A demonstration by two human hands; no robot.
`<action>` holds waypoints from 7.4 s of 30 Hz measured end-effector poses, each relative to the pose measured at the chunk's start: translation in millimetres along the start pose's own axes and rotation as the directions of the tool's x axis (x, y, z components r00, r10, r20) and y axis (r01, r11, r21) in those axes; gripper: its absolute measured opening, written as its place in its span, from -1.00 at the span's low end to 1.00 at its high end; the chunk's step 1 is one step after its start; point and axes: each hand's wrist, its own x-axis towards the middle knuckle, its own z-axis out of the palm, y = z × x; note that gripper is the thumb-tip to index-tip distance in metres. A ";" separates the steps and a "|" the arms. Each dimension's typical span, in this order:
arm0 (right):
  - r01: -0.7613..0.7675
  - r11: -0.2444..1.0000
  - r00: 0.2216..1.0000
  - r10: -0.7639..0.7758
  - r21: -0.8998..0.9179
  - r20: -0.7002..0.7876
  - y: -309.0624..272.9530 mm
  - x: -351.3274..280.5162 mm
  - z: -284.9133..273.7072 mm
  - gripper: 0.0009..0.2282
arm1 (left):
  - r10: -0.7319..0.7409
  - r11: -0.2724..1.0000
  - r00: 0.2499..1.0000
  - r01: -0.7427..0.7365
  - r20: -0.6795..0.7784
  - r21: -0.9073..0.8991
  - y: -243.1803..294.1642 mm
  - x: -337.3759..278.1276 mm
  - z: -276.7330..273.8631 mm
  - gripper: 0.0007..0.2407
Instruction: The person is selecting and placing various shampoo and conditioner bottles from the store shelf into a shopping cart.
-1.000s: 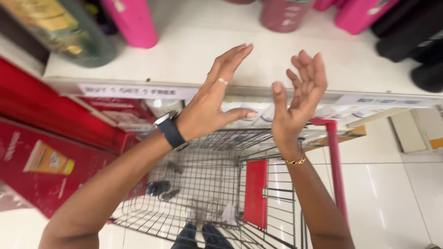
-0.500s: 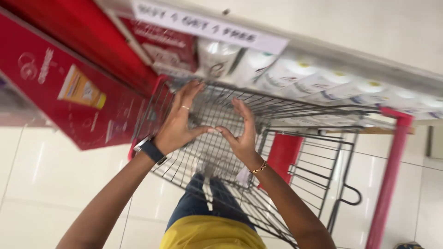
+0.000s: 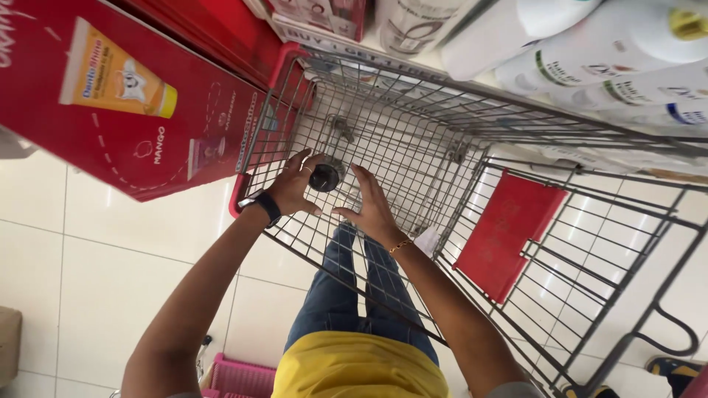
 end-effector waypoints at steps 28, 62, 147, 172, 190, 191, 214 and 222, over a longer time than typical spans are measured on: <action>-0.160 0.984 0.982 0.166 0.073 -0.090 39.4 9.9 23.3 -0.35 | 0.234 0.972 0.968 -0.235 -0.092 -0.009 19.6 21.0 13.4 -0.38; 0.308 0.949 0.558 -0.120 0.071 -0.822 -232.2 -62.4 -344.0 -0.01 | 0.786 0.518 0.523 -0.848 -0.331 -0.112 508.2 -60.3 -179.3 -0.38; -0.391 0.874 -0.038 -0.327 -0.287 -0.944 -78.7 -87.2 -660.0 -0.09 | 0.871 0.462 0.400 -0.864 -0.284 0.200 802.8 209.9 -0.2 -0.20; -0.378 0.827 0.014 -0.444 -0.416 -0.896 -52.1 -93.1 -656.9 0.12 | 0.887 0.458 0.459 -0.888 0.049 0.032 493.2 44.8 -85.7 -0.50; 0.372 0.905 0.556 -0.394 -0.205 -0.732 -260.4 154.6 -404.1 -0.25 | 0.419 0.691 0.512 -0.716 -0.750 -0.102 340.1 -50.1 -197.5 -0.71; 0.388 0.906 0.584 -0.385 -0.171 -0.714 -268.7 170.3 -392.9 -0.22 | 0.385 0.701 0.537 -0.699 -0.751 -0.141 342.5 -55.6 -200.4 -0.70; 0.544 0.803 0.787 -0.387 0.244 -0.481 -313.7 213.4 -376.8 -0.48 | 0.557 0.610 0.072 -0.712 -0.828 0.348 387.8 -45.8 -281.6 -0.40; 0.579 0.808 0.760 -0.486 0.108 -0.431 -306.4 138.5 -371.9 -0.42 | 0.666 0.480 0.319 -0.876 -0.674 0.059 411.0 -63.0 -295.9 -0.40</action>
